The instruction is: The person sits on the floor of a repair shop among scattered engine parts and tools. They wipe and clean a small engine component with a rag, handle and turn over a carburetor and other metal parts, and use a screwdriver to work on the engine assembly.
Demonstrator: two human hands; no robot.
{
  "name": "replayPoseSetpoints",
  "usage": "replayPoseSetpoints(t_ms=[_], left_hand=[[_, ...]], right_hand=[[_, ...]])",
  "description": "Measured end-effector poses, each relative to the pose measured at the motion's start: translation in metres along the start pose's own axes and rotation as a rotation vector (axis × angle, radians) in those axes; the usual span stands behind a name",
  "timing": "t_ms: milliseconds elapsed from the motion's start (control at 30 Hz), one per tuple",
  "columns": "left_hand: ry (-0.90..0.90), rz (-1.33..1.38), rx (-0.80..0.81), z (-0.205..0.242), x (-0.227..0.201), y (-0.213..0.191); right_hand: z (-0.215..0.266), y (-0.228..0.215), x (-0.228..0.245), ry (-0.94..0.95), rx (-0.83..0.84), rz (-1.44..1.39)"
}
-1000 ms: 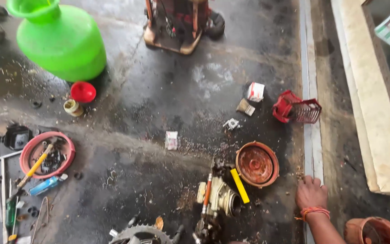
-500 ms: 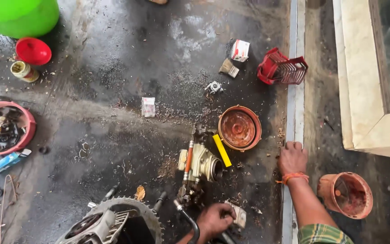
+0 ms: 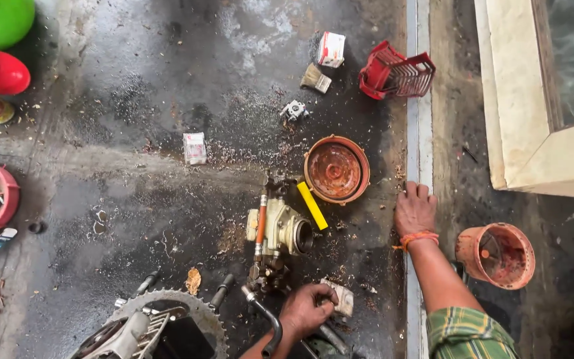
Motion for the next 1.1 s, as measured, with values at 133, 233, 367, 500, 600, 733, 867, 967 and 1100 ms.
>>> replayPoseSetpoints(t_ms=[133, 233, 367, 500, 600, 733, 867, 967, 1100], left_hand=[[0.015, -0.020, 0.000, -0.003, -0.001, 0.000], [0.003, -0.028, 0.010, -0.003, 0.000, 0.000], [0.020, -0.012, 0.001, -0.001, -0.002, -0.001], [0.044, -0.018, -0.015, 0.001, -0.006, -0.003], [0.033, 0.004, -0.021, 0.004, -0.010, -0.003], [0.009, 0.006, -0.046, -0.001, -0.002, -0.004], [0.081, -0.009, -0.085, -0.001, 0.005, -0.002], [0.087, -0.044, -0.092, -0.001, 0.001, -0.004], [0.056, -0.063, -0.072, 0.001, 0.002, -0.001]], right_hand=[[-0.001, -0.004, 0.002, -0.022, 0.014, 0.008], [0.002, 0.002, 0.000, -0.034, 0.031, 0.022], [0.001, -0.004, -0.028, 0.088, -0.207, -0.369], [-0.009, -0.010, -0.090, 0.348, -0.363, -0.869], [-0.021, 0.002, -0.137, 0.440, -0.407, -0.945], [-0.041, 0.093, -0.200, 0.409, -0.415, -0.695], [-0.061, 0.150, -0.224, 0.407, -0.254, -0.425], [-0.081, 0.155, -0.215, 0.276, -0.342, -0.290], [-0.092, 0.162, -0.205, 0.280, -0.139, -0.379]])
Point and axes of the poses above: each hand's wrist, its own z-axis away from the middle knuckle, its own y-axis out of the palm, x = y × z, the point moved 10 cm from there along -z, towards the middle knuckle, and after that the axes turned 1 degree about -z, right-handed, at the moved point
